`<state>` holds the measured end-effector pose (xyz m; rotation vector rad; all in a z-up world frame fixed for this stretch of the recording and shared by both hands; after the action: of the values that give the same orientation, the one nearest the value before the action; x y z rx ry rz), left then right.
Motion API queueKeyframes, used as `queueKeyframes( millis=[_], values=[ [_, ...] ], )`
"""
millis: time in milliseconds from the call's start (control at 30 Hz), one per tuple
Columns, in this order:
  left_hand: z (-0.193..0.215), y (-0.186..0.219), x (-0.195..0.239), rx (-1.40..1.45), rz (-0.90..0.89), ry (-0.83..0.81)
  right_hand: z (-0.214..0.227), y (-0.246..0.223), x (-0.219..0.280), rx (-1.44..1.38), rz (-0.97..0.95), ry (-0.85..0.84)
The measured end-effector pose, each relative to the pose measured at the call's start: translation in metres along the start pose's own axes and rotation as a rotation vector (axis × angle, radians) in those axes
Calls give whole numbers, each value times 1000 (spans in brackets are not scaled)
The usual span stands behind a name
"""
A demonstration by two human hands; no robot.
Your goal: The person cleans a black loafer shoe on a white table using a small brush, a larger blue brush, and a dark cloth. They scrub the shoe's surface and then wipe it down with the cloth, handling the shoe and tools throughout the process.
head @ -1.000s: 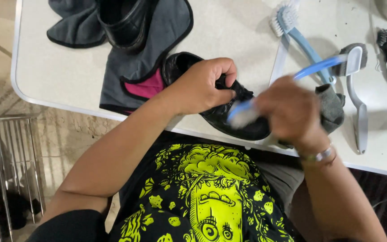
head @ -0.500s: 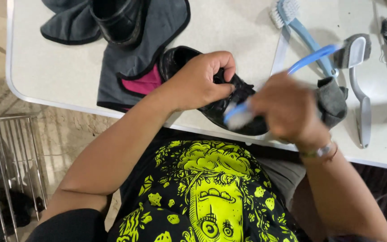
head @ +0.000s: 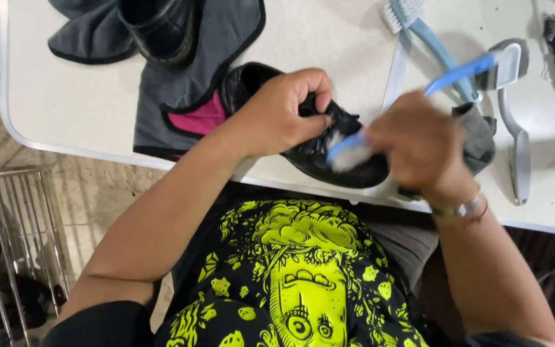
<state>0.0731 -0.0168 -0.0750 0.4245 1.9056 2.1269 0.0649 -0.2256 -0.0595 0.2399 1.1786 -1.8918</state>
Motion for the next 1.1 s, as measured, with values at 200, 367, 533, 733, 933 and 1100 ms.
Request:
queueKeyframes(
  millis=[200, 367, 533, 733, 933, 1100],
  values=[
    [-2, 9, 1, 33, -23, -46, 17, 38, 16, 176, 66, -5],
    [-4, 17, 3, 135, -22, -66, 13, 10, 0, -45, -40, 10],
    [-4, 5, 1, 107, -58, -43, 2, 26, 22, 26, -196, -10],
    [-5, 12, 5, 167, 173, -85, 35, 13, -15, 154, -115, 98],
    [-4, 21, 5, 109, 194, -75, 32, 11, -22, -54, -122, -188],
    [-5, 17, 5, 131, 189, -72, 31, 17, -23, 19, -148, -99]
  ],
)
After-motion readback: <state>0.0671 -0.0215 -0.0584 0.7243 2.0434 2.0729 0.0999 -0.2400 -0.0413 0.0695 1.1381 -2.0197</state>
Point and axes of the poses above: each hand's wrist, its own x-axis away from the middle knuckle, its own z-axis out of the back of the hand, y = z × x, the point moved 5 cm from there along -x, towards the middle knuckle, and after that the axes turned 4 degrees about x, right-handed, at the moved point
